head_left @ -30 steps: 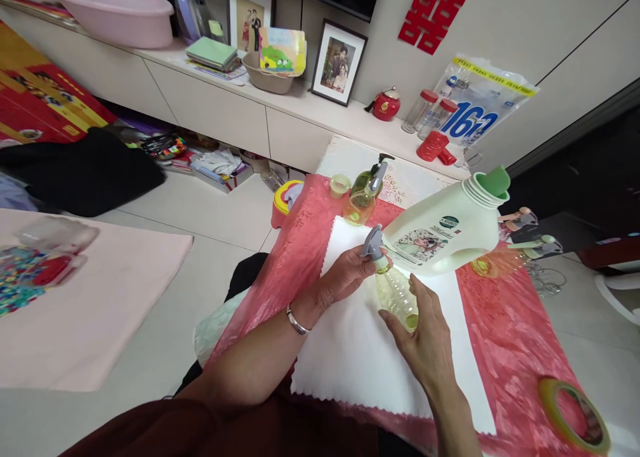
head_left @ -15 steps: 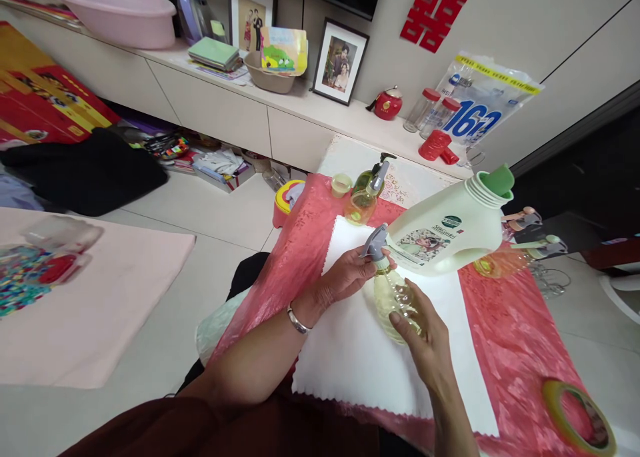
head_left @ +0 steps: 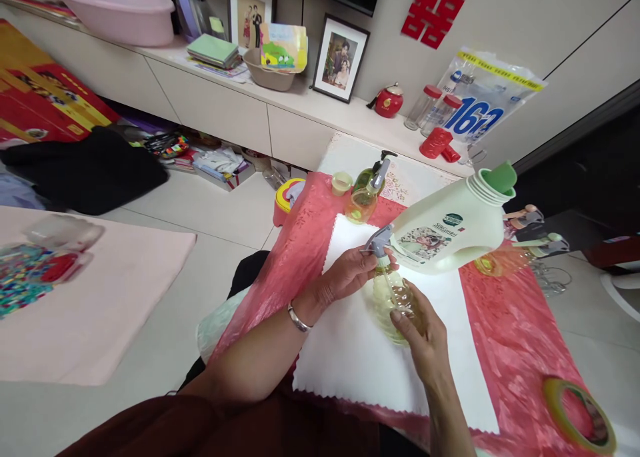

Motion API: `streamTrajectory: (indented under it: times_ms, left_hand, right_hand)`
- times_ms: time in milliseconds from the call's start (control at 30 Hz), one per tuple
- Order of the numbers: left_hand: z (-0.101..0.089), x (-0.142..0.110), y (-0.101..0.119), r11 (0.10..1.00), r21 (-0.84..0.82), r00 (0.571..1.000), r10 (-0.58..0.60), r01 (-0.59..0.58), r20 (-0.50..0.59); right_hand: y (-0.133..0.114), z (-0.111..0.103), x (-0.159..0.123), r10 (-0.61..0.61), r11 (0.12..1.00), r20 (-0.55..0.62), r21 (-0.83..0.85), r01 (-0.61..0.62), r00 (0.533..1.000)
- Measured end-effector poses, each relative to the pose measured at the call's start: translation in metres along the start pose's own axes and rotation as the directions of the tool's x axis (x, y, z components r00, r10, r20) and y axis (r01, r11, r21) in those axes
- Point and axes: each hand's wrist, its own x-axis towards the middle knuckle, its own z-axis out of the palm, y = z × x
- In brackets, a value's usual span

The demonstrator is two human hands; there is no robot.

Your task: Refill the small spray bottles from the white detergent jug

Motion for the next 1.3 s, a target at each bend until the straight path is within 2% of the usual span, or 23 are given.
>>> streamTrajectory:
  times_ms: [167,267,433,633,833,933,1100,1300]
  left_hand:
    - [0.002,0.000,-0.003,0.999,0.035,0.990,0.025,-0.020,-0.135]
    - [0.001,-0.001,-0.001,0.999,0.033,0.985,0.005,0.000,-0.171]
    - [0.000,0.000,0.001,0.999,0.019,0.989,0.030,-0.028,-0.146]
    - [0.001,0.003,-0.005,0.998,-0.002,0.992,0.063,-0.064,-0.107]
    - [0.003,0.003,-0.005,0.998,-0.041,0.981,0.037,-0.046,-0.188]
    - [0.002,0.003,-0.002,0.999,-0.038,0.983,0.025,-0.032,-0.183]
    - [-0.001,0.004,-0.003,0.997,-0.038,0.989,0.060,-0.066,-0.132]
    - [0.003,0.002,-0.003,0.999,-0.013,0.995,0.032,-0.033,-0.098]
  right_hand:
    - [0.022,0.000,0.005,-0.112,0.987,-0.021,-0.116,0.109,0.994]
    - [0.027,0.000,0.007,-0.121,0.987,-0.014,-0.112,0.119,0.993]
    - [0.026,0.000,0.005,-0.071,0.997,0.022,0.001,0.071,0.997]
    - [0.024,0.002,0.005,-0.039,0.999,-0.003,0.025,0.039,0.999]
    - [0.006,0.014,-0.001,-0.011,0.997,-0.028,0.078,0.013,1.000]
    - [0.001,0.017,-0.003,-0.001,0.991,-0.014,0.133,0.003,1.000]
    - [0.011,0.018,0.001,0.008,0.975,0.001,0.224,-0.008,1.000]
    - [0.016,0.021,0.002,-0.007,0.982,-0.021,0.186,0.010,1.000]
